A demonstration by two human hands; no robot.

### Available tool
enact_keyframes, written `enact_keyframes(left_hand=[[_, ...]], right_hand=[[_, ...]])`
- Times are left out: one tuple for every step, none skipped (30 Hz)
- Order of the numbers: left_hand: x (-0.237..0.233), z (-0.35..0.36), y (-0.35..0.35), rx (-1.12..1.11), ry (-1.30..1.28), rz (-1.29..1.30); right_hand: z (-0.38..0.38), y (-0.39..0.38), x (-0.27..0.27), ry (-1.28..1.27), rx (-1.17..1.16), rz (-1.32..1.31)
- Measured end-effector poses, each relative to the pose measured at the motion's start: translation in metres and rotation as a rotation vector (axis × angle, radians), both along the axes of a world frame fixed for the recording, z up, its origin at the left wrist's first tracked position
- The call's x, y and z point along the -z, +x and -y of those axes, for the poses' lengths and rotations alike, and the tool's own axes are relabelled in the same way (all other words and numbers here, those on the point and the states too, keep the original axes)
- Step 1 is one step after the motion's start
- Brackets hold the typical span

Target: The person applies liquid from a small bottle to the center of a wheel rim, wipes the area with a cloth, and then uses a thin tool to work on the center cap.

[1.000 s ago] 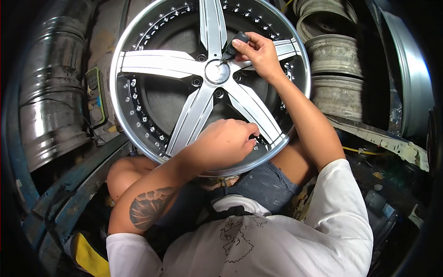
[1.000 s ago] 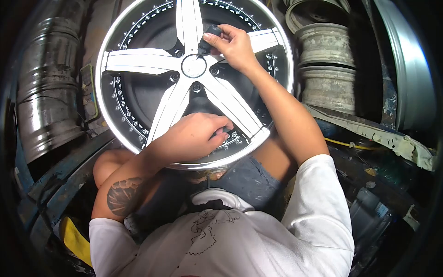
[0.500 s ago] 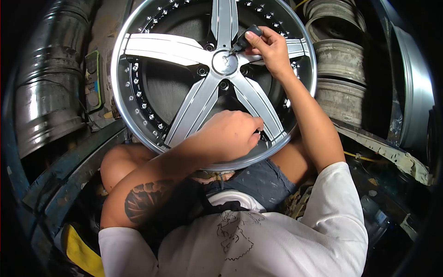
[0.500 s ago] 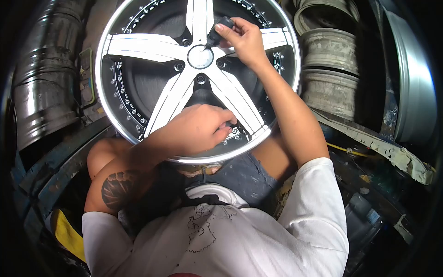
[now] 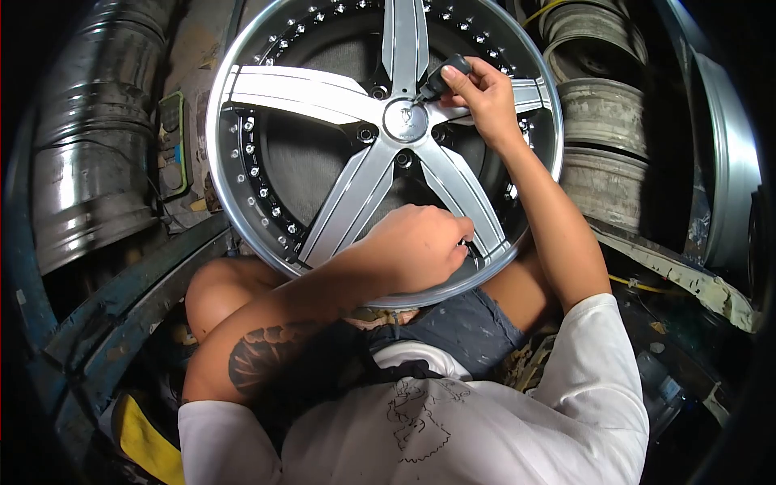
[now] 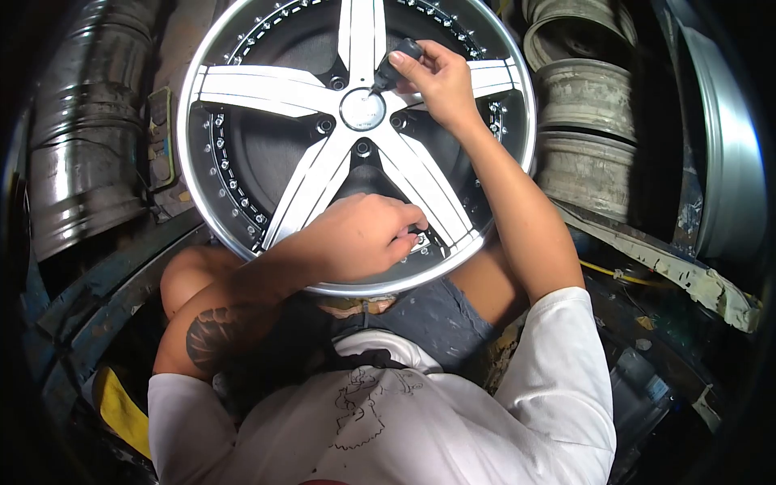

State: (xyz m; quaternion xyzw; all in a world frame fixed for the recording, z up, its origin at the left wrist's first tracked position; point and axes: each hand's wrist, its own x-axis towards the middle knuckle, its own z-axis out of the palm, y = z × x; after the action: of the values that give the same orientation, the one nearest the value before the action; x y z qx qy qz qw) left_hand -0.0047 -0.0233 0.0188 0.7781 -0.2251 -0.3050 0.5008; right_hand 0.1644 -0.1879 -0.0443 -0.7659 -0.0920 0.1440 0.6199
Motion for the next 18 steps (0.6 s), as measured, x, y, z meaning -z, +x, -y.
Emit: enact_keyframes(left_hand=[[-0.001, 0.0004, 0.0006, 0.002, -0.004, -0.004], [-0.0018, 0.0002, 0.0011, 0.002, -0.007, -0.01], [-0.0014, 0.0002, 0.0005, -0.006, -0.024, 0.001], [-0.0009, 0.0, 0.0005, -0.004, -0.022, 0.006], [-0.0005, -0.0001, 0.0002, -0.001, -0.022, 0.01], [0.0, 0.0, 0.0004, 0.001, -0.022, 0.013], [0.0004, -0.0002, 0.0002, -0.003, -0.037, 0.016], [0.0008, -0.0004, -0.0007, 0.005, -0.032, 0.009], [0.0011, -0.0001, -0.0005, 0.012, -0.027, 0.009], [0.0018, 0.0, -0.0009, 0.018, -0.021, 0.008], [0.0042, 0.0003, -0.002, 0.015, -0.043, 0.019], [0.0043, -0.0006, -0.0035, 0.015, -0.036, 0.014], [0.0038, -0.0011, -0.0038, 0.016, -0.03, 0.011], [0.0028, -0.0011, -0.0022, 0.017, -0.025, 0.014], [0.0021, -0.0018, -0.0018, 0.021, -0.027, 0.0], [0.0017, -0.0016, 0.0001, 0.023, -0.024, 0.011], [0.0016, -0.0017, 0.0005, 0.026, -0.021, 0.017], [0.0016, -0.0021, -0.0009, 0.031, -0.018, 0.018]], right_hand=[[0.0002, -0.0001, -0.0011, 0.009, -0.006, -0.016], [-0.0002, -0.0006, -0.0017, 0.013, 0.0, -0.019], [-0.0004, -0.0009, -0.0012, 0.01, -0.001, -0.017], [0.0001, 0.0001, -0.0009, 0.006, -0.001, -0.013], [0.0012, 0.001, -0.0002, -0.003, 0.0, -0.008], [0.0024, 0.0019, 0.0006, -0.013, 0.0, -0.005], [0.0019, 0.001, 0.0012, -0.022, -0.003, -0.007], [0.0014, -0.0001, 0.0016, -0.007, 0.001, -0.016], [0.0013, 0.0004, 0.0009, 0.007, 0.003, -0.02], [-0.0002, 0.0001, 0.0, 0.021, 0.004, -0.023], [-0.002, -0.0011, -0.0011, 0.04, 0.025, -0.041], [-0.0026, -0.0025, -0.0007, 0.038, 0.024, -0.044], [-0.0021, -0.0024, 0.0001, 0.035, 0.023, -0.045], [-0.0009, 0.0003, 0.0007, 0.031, 0.023, -0.04], [0.0014, 0.0022, 0.0039, 0.025, 0.011, -0.039], [0.0007, 0.002, 0.0041, 0.026, 0.018, -0.022], [0.0011, 0.0031, 0.0038, 0.022, 0.016, -0.016], [0.0012, 0.0021, 0.0047, 0.019, 0.015, -0.017]])
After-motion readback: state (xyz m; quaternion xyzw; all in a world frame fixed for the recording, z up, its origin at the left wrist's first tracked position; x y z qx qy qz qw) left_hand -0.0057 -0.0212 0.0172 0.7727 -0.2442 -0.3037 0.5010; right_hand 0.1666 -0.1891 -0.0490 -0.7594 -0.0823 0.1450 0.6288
